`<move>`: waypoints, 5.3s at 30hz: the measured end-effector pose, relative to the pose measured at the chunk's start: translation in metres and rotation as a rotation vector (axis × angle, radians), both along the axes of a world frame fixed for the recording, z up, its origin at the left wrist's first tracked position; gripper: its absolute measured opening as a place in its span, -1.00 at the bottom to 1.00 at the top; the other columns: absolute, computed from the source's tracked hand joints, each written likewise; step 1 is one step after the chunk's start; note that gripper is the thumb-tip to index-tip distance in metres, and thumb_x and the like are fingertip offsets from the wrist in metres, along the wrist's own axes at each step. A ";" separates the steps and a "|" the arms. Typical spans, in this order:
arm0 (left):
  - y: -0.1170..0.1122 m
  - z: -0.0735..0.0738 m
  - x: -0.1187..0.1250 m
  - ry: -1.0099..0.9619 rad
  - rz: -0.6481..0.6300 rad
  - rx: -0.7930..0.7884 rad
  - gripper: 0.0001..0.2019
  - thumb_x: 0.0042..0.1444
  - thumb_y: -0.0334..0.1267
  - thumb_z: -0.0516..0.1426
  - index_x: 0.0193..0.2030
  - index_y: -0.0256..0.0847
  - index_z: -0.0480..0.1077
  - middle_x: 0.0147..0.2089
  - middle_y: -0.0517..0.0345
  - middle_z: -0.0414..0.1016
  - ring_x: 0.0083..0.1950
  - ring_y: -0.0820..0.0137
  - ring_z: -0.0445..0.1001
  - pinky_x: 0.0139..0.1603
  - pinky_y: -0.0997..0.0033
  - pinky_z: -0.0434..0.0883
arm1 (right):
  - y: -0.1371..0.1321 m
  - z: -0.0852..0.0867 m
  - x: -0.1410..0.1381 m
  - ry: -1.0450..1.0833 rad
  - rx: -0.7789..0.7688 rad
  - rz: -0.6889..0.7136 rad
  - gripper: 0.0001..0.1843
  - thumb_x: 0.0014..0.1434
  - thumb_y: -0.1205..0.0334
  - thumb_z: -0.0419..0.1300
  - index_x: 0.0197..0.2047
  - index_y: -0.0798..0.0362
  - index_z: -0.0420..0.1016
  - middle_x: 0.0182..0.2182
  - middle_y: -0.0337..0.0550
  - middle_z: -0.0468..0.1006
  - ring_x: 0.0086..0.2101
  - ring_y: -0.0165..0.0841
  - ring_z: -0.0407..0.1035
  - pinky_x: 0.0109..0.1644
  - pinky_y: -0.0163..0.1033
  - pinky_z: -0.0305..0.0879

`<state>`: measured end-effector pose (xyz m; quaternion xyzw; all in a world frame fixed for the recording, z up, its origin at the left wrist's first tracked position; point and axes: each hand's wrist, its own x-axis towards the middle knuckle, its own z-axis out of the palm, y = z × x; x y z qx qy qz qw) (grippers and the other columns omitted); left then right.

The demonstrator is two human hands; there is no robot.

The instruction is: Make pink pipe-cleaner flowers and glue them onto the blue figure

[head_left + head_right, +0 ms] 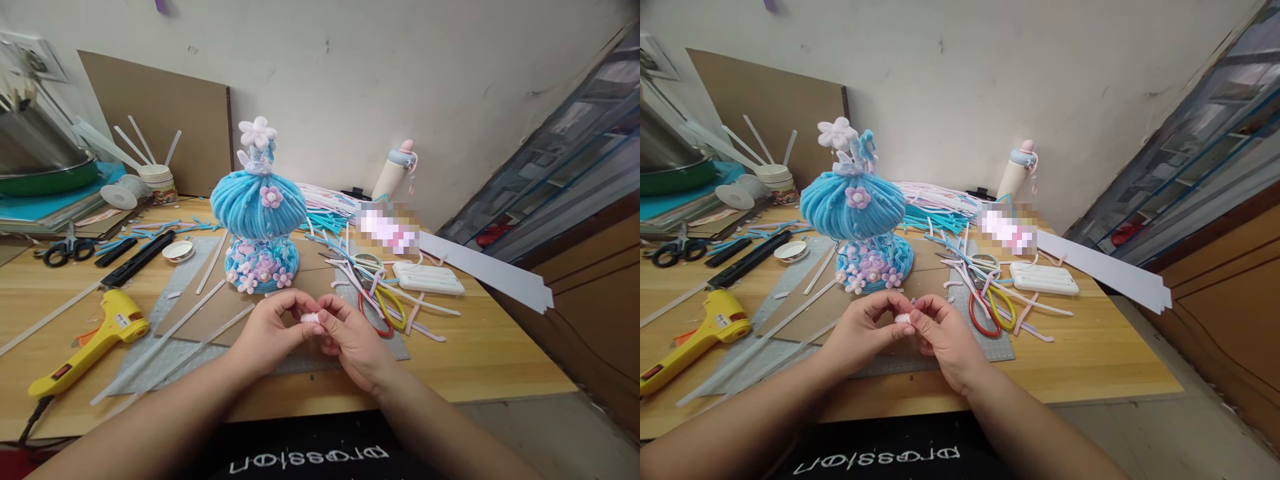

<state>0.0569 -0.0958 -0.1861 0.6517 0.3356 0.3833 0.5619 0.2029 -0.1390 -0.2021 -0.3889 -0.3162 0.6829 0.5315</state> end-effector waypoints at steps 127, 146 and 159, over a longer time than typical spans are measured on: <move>0.002 0.003 -0.003 0.071 -0.412 -0.315 -0.78 0.06 -0.14 0.16 -0.40 -0.28 0.33 -0.50 0.24 0.35 -0.43 0.47 0.32 -0.34 0.46 0.26 | -0.015 0.013 0.028 -0.707 0.668 -0.033 -0.86 0.11 0.36 0.19 -0.48 0.08 0.38 -0.29 -0.18 0.35 -0.31 -0.44 0.31 -0.27 -0.31 0.23; 0.001 0.000 0.002 0.049 -0.291 -0.293 -0.75 0.03 -0.12 0.19 -0.42 -0.28 0.31 -0.51 0.23 0.38 -0.45 0.49 0.32 -0.37 0.47 0.25 | -0.012 -0.003 0.011 0.071 0.263 -0.049 -0.88 0.13 0.23 0.25 -0.38 0.10 0.53 -0.25 -0.20 0.32 -0.54 -0.65 0.16 -0.55 -0.45 0.01; -0.002 -0.008 0.000 0.217 -0.333 -0.094 -0.81 0.03 -0.21 0.16 -0.47 -0.28 0.31 -0.51 0.27 0.26 -0.46 0.52 0.18 -0.44 0.52 0.16 | -0.015 0.010 0.016 0.250 -0.125 0.119 -0.84 0.11 0.26 0.24 -0.41 0.10 0.32 -0.65 -0.46 0.10 -0.72 -0.69 -0.26 -0.69 -0.54 -0.31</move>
